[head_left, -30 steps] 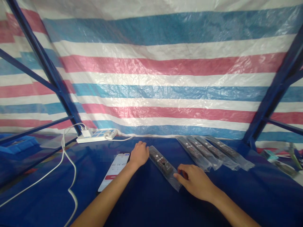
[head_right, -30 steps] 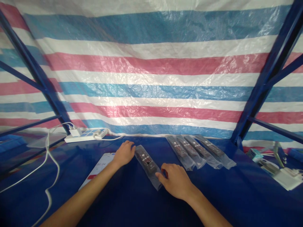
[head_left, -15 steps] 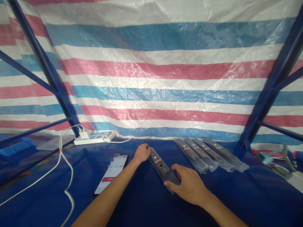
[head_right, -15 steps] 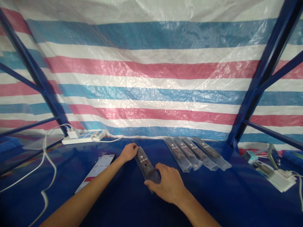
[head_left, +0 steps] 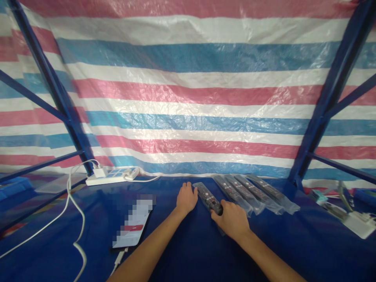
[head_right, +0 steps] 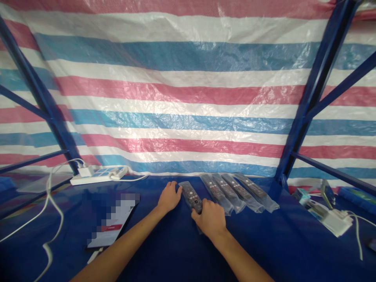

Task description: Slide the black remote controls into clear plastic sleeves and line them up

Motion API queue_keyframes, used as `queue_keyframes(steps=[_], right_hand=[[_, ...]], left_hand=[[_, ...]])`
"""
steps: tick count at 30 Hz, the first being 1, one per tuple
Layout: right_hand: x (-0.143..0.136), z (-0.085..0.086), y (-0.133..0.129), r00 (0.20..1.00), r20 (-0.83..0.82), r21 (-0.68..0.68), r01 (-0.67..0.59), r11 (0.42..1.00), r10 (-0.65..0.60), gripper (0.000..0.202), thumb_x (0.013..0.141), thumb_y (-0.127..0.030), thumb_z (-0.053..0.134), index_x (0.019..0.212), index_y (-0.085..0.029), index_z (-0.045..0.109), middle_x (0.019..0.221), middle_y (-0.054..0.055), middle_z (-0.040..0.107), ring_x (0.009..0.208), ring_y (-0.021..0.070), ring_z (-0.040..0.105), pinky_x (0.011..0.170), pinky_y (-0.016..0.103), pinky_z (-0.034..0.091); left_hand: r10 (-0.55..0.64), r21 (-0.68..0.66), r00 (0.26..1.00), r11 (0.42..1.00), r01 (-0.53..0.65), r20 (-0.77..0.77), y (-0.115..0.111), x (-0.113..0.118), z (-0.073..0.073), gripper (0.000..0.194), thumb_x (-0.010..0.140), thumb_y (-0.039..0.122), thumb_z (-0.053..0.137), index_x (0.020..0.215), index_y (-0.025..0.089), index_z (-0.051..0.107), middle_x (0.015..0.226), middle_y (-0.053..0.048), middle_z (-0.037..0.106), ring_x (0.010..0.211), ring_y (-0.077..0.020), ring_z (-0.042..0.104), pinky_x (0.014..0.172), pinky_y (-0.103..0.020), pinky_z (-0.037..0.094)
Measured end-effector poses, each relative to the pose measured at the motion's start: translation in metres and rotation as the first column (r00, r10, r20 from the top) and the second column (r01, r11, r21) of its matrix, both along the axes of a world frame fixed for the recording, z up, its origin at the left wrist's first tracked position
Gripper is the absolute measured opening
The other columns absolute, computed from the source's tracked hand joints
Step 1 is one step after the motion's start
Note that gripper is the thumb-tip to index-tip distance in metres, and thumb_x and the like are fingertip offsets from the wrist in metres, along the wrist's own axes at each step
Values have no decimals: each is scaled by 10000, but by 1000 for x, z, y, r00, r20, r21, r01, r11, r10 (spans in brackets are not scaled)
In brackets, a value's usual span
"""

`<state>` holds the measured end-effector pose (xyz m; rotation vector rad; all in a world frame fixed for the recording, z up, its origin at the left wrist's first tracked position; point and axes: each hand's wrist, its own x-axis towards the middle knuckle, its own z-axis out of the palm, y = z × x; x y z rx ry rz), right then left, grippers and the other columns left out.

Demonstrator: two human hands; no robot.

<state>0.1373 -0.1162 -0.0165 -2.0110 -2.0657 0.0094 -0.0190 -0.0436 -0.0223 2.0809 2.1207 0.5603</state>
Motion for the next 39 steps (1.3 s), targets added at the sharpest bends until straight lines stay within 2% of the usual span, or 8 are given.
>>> queue_keyframes(steps=[7,11,16,21,27,34,39], right_hand=[[14,2,18,987,84,62,134,989,-139,376,866,-427,478,953,-98,640,896,188,704,878,294,679,697,330,473],[19,8,10,980,112,137,148,979,-164,438,882,-488,450,1010,-103,614,951,183,682,845,290,681,650,323,479],[31,16,2,980,88,191,159,969,-178,411,925,-462,382,996,-131,616,910,163,684,796,287,687,609,317,467],[36,14,5,987,79,128,126,984,-137,400,921,-455,386,982,-142,627,839,152,708,803,304,689,638,338,465],[27,10,9,990,111,54,79,995,-84,423,883,-500,432,931,-137,645,855,173,713,835,321,685,676,364,471],[18,9,14,985,145,15,93,996,-95,395,866,-467,462,884,-132,669,858,181,717,858,302,683,699,348,467],[7,9,5,995,98,-34,13,999,-10,384,855,-468,465,833,-147,675,828,156,718,824,309,682,670,354,456]], left_hand=[[-27,-43,997,999,23,-79,-30,-2,-3,312,928,319,368,1114,120,519,1121,-134,586,1007,-229,592,822,-319,443],[-55,-24,989,998,53,-137,-41,-3,-3,284,929,304,359,1085,150,539,1125,-109,580,1055,-213,552,804,-298,452],[-103,-3,978,995,104,-182,-48,-1,-5,264,929,286,349,1004,165,571,1083,-92,585,1041,-206,540,765,-291,466],[-125,14,975,991,130,-185,-52,2,-4,278,928,270,335,988,150,578,1057,-103,588,1022,-227,544,783,-322,477],[-137,-15,978,991,137,-157,-56,5,-2,283,914,267,345,1040,153,572,1099,-118,582,1054,-244,538,817,-348,482],[-149,-15,980,989,149,-130,-57,4,-1,291,915,264,341,1035,135,573,1099,-138,582,1053,-265,542,819,-384,484],[-72,-16,992,997,71,-100,-45,-8,0,311,937,290,319,1042,137,569,1092,-127,602,1036,-242,565,813,-352,473]])
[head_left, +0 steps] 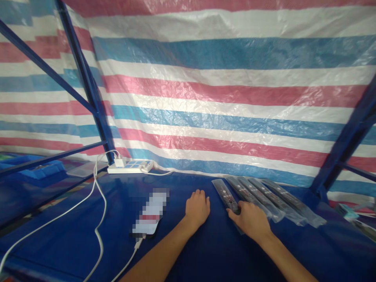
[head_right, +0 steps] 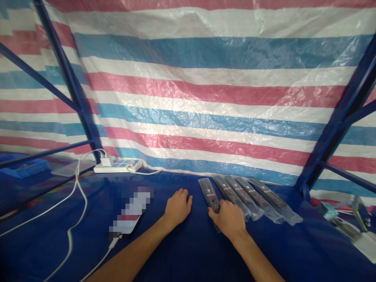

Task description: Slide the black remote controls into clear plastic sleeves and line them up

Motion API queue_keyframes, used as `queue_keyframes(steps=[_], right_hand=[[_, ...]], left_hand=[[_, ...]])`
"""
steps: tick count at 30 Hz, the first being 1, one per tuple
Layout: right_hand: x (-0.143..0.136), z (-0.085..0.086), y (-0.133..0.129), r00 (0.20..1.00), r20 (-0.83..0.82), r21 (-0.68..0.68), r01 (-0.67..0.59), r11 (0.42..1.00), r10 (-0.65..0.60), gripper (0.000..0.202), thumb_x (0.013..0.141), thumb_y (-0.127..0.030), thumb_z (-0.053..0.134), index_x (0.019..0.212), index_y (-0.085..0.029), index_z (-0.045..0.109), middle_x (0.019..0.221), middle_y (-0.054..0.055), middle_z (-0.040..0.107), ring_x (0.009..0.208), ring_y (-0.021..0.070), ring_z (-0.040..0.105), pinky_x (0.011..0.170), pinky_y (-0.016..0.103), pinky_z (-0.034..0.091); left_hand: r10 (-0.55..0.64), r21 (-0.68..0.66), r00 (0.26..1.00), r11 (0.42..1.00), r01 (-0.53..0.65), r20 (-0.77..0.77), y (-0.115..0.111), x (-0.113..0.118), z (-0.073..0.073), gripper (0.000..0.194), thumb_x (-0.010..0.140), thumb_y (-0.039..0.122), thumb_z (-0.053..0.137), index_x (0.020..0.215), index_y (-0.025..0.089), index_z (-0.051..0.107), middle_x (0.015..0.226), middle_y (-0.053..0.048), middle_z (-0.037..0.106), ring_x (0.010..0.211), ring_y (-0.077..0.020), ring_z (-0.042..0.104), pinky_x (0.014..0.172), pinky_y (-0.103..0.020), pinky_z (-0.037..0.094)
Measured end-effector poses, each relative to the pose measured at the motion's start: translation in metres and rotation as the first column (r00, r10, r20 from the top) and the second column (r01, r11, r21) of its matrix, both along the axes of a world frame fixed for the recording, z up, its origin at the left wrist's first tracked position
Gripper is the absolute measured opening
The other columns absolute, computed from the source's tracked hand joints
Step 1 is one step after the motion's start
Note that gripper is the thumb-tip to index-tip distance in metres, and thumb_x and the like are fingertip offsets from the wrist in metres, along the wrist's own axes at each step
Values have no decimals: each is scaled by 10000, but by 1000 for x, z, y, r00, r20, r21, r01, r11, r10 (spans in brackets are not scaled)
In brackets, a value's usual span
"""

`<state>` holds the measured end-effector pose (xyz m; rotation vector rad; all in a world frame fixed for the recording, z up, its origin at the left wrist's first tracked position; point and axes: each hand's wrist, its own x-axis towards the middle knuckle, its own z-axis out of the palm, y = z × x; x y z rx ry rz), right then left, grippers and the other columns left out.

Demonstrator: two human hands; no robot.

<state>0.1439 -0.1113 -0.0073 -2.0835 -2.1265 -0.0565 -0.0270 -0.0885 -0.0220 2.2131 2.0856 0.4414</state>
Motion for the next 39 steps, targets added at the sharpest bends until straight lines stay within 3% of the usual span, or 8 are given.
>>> queue_keyframes(steps=[6,10,14,19,25,30,34,39], right_hand=[[-33,-9,-23,975,-116,-12,-194,981,191,365,827,-514,508,760,-187,656,815,93,713,753,255,669,613,301,409],[-48,-12,-35,937,-199,-9,-296,955,289,350,803,-534,555,723,-205,645,790,49,705,709,205,646,583,268,361],[-43,-13,-34,889,-278,15,-375,927,364,364,866,-506,477,714,-217,636,694,11,666,612,150,592,547,249,312],[-20,-16,-21,855,-352,84,-375,923,380,430,916,-505,361,736,-211,619,631,4,602,570,139,532,557,249,312],[-2,-20,-14,835,-395,140,-357,924,383,460,919,-521,343,651,-205,542,574,-11,531,537,132,482,552,250,306],[-1,-19,-14,829,-405,148,-358,922,387,452,921,-508,348,633,-205,521,573,-12,520,538,131,470,551,247,310],[-2,-18,-15,825,-401,142,-374,917,398,443,924,-495,345,636,-206,518,577,-12,522,538,131,475,554,247,312],[-3,-16,-16,820,-400,147,-385,911,411,436,927,-475,344,615,-205,486,569,-17,515,533,127,473,552,247,303]], left_hand=[[114,-8,991,993,-114,76,23,-34,4,377,938,326,327,1123,109,573,1182,-165,578,1116,-256,544,895,-350,435],[77,-53,993,996,-72,93,34,-53,5,358,915,329,385,994,123,666,1097,-155,638,1070,-251,582,904,-319,425],[32,-95,993,995,-21,118,41,-65,5,265,888,269,459,849,165,700,939,-87,709,949,-192,640,819,-240,442],[63,-90,991,995,-53,118,41,-67,4,172,862,173,496,832,172,666,903,-79,714,893,-189,656,764,-236,441],[75,-8,992,997,-75,103,40,-63,6,236,901,130,402,1062,157,573,986,-137,685,962,-236,641,807,-307,433],[29,-28,991,999,-26,132,43,-71,6,196,910,214,457,949,153,639,980,-107,700,971,-195,639,802,-245,430],[18,-45,992,999,-12,128,41,-72,4,164,867,209,521,789,162,657,865,-78,713,861,-185,658,737,-232,433],[36,58,996,997,-41,85,33,-64,18,236,911,158,379,938,181,612,943,-100,689,911,-226,641,724,-286,418]])
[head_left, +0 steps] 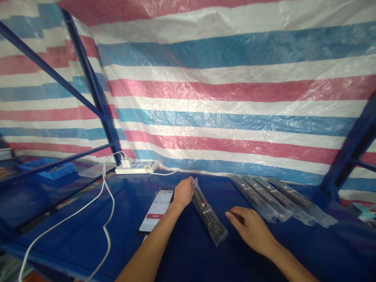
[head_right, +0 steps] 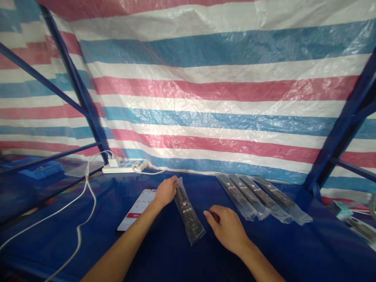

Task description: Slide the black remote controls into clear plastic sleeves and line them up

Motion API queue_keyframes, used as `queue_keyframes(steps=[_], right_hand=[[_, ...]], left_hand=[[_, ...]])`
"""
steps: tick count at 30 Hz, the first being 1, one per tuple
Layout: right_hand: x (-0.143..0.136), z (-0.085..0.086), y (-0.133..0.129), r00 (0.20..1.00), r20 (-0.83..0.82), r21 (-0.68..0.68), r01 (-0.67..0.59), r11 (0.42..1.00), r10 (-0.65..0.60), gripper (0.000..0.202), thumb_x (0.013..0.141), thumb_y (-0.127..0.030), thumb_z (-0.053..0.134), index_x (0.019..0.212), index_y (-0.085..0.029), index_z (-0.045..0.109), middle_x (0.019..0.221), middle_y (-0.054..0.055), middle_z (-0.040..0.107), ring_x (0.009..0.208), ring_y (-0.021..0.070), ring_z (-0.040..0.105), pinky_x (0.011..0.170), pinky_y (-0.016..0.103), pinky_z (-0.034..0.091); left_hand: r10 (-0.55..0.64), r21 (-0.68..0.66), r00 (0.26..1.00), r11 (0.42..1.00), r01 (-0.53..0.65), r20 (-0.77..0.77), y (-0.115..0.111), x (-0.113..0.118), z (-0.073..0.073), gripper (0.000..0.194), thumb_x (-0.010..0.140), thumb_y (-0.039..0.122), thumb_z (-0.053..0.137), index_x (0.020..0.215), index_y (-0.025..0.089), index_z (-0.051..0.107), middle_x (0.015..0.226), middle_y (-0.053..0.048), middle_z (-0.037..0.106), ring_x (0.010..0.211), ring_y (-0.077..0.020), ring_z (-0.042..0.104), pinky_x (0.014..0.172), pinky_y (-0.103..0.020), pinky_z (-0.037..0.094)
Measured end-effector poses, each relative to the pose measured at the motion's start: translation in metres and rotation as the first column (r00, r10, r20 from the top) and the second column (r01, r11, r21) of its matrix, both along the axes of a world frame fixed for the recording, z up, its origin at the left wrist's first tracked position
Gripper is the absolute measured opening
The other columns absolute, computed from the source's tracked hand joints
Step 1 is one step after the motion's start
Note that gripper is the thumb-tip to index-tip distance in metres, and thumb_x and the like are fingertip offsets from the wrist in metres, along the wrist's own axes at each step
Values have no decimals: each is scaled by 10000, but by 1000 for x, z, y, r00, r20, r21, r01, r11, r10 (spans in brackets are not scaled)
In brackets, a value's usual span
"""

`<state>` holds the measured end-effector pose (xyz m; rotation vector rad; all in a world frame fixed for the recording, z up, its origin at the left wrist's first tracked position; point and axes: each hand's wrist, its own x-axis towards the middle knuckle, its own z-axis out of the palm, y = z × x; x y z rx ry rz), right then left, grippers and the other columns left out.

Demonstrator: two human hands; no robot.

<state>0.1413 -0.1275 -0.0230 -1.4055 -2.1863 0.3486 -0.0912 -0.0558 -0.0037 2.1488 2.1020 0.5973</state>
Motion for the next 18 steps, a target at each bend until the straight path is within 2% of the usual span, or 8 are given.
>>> queue_keyframes(steps=[4,10,14,18], right_hand=[[0,0,0,1000,-5,3,-9,1000,9,432,926,-465,348,605,-203,471,561,-18,510,527,125,468,549,244,299],[0,2,-2,999,-20,43,-29,999,30,428,923,-458,354,593,-203,456,561,-15,515,520,122,456,528,237,288],[0,4,-3,999,-23,53,-34,998,36,432,921,-455,360,585,-202,459,553,-15,518,513,120,456,526,237,288],[1,5,-2,999,-13,51,-39,998,40,435,919,-450,369,585,-197,486,564,-12,537,523,118,470,533,235,298]], left_hand=[[-86,139,996,986,88,-15,-11,1,27,233,920,215,375,888,211,605,921,-66,679,898,-220,627,719,-282,407],[-296,284,949,924,257,106,-29,1,71,202,872,238,452,739,184,594,672,3,606,647,-149,547,624,-247,368],[-329,312,937,908,280,115,-40,6,89,211,846,253,473,667,180,556,590,32,534,580,-126,477,581,-241,325],[-321,330,942,903,274,95,-48,10,100,212,841,250,474,653,179,541,585,34,521,571,-121,462,578,-242,318]])
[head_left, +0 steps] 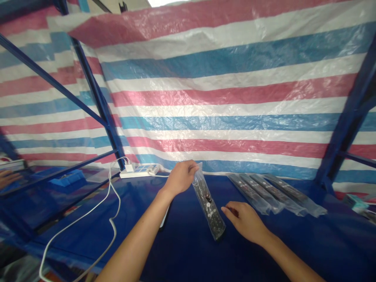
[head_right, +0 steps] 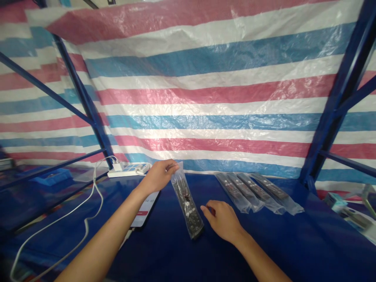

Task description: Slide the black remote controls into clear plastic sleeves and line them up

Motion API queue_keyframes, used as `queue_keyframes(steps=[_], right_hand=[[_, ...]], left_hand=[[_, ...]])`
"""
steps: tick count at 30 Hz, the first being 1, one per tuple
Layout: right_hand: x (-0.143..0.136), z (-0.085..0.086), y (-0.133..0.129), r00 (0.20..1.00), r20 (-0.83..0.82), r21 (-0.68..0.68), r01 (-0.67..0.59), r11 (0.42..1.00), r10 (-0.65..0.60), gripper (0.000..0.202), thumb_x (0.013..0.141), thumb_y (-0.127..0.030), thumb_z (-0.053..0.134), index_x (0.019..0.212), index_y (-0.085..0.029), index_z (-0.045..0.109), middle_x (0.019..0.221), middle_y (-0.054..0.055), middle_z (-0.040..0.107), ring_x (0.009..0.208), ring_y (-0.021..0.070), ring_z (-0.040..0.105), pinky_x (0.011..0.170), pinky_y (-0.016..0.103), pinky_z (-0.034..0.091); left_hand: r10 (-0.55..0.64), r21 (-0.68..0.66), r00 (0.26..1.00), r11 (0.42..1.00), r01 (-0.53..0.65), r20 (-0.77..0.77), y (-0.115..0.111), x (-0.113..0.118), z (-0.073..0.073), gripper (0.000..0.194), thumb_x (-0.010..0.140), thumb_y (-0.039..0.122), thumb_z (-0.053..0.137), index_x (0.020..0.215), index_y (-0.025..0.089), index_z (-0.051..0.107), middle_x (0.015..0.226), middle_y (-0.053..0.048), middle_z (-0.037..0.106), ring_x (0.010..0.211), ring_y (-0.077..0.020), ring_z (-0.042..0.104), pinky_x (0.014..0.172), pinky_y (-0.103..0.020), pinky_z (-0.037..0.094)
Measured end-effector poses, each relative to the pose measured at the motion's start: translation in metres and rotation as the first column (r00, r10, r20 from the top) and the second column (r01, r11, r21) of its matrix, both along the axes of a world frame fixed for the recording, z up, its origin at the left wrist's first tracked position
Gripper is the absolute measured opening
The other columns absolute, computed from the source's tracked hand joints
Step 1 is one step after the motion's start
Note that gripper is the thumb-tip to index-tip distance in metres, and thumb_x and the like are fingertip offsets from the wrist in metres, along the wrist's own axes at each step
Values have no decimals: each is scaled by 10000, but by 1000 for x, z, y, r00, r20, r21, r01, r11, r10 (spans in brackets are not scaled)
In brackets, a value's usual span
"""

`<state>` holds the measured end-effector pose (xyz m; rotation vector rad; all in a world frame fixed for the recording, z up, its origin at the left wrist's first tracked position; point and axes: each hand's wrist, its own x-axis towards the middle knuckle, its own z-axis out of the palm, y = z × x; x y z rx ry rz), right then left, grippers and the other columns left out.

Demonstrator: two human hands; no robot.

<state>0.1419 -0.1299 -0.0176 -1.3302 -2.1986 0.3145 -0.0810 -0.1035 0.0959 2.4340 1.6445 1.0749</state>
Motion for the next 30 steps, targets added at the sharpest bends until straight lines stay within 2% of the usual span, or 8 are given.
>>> queue_keyframes(steps=[7,14,22,27,30], right_hand=[[-7,9,-14,998,68,-90,6,996,1,380,850,-527,470,706,-206,613,641,0,617,580,137,545,531,240,290],[-24,11,-29,982,188,-127,32,991,-7,322,712,-534,640,723,-216,593,793,30,705,713,198,639,561,251,307],[-32,5,-32,968,248,-125,79,989,-46,191,759,-392,589,738,-202,596,800,54,724,747,243,680,589,278,352],[-28,10,-31,970,234,-124,91,988,-60,175,773,-367,572,707,-205,576,741,53,717,713,252,682,552,284,321],[-24,10,-27,966,243,-118,122,985,-91,190,774,-383,568,703,-207,571,716,52,712,698,245,678,538,280,306]], left_hand=[[88,45,996,995,-87,-29,-4,-1,14,190,849,245,470,715,178,587,655,2,601,628,-140,515,608,-256,345],[187,104,978,979,-178,-89,-8,-4,28,213,864,263,456,719,182,591,677,-18,619,637,-157,542,600,-258,346],[272,179,956,952,-250,-111,-16,-10,44,201,870,244,453,762,180,609,751,-42,655,709,-185,587,652,-265,370],[249,292,968,929,-229,-33,-22,-25,58,227,861,279,450,759,168,620,733,-27,645,689,-167,572,665,-259,386],[213,331,974,916,-228,80,-27,-37,69,225,842,311,471,769,167,628,732,-12,647,683,-149,569,669,-249,403]])
